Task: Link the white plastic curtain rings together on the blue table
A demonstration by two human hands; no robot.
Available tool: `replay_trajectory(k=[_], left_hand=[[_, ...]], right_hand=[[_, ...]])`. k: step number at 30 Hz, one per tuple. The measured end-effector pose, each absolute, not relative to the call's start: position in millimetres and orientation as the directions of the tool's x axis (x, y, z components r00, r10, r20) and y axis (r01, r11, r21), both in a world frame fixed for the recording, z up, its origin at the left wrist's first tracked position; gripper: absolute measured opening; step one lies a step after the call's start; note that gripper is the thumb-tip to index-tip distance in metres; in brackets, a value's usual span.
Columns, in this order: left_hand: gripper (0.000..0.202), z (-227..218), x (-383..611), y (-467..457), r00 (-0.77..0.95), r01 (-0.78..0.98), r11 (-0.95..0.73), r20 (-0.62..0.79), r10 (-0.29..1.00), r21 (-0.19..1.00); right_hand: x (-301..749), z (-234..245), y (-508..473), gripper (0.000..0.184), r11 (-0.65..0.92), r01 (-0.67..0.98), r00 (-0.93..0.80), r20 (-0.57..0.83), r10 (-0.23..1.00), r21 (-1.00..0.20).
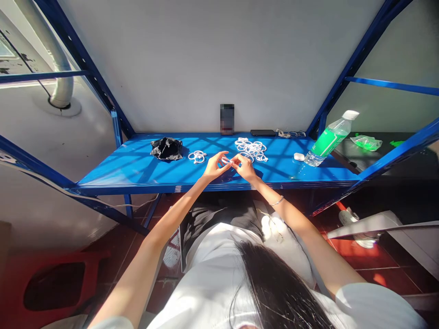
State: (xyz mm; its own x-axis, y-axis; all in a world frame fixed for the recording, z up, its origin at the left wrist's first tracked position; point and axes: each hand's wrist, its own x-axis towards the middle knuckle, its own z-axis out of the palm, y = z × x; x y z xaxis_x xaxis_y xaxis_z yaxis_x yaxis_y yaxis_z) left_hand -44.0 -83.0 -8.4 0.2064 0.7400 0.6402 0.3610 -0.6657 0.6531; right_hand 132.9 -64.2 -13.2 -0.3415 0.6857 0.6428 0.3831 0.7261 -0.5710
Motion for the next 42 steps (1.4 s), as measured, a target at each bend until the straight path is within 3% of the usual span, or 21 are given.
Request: replay_trajectory(k=[9,17,32,42], left_hand=[[0.04,-5,-44,-84,0.228,0.416,-0.631,0.597,0.769,0.655],[0.036,-6,-45,-82,0.22,0.464,-0.664,0.65,0.727,0.586],[0.033,-14,-47,-79,0.323,0.492,-0.758,0.72,0.615,0.428],[0.034,-14,-46,-80,0.327,0.517,-0.722,0.674,0.663,0.46]], right_hand=[[133,-14,-66,0.029,0.794,0.381,-0.367,0.711,0.6,-0.473],[133,-13,-68,0.013,0.763,0.488,-0.365,0.695,0.62,-0.424],[133,-12,-71,0.009,0.751,0.571,-0.409,0.678,0.61,-0.332],[133,-11,-71,0.007,0.742,0.57,-0.401,0.669,0.626,-0.353]])
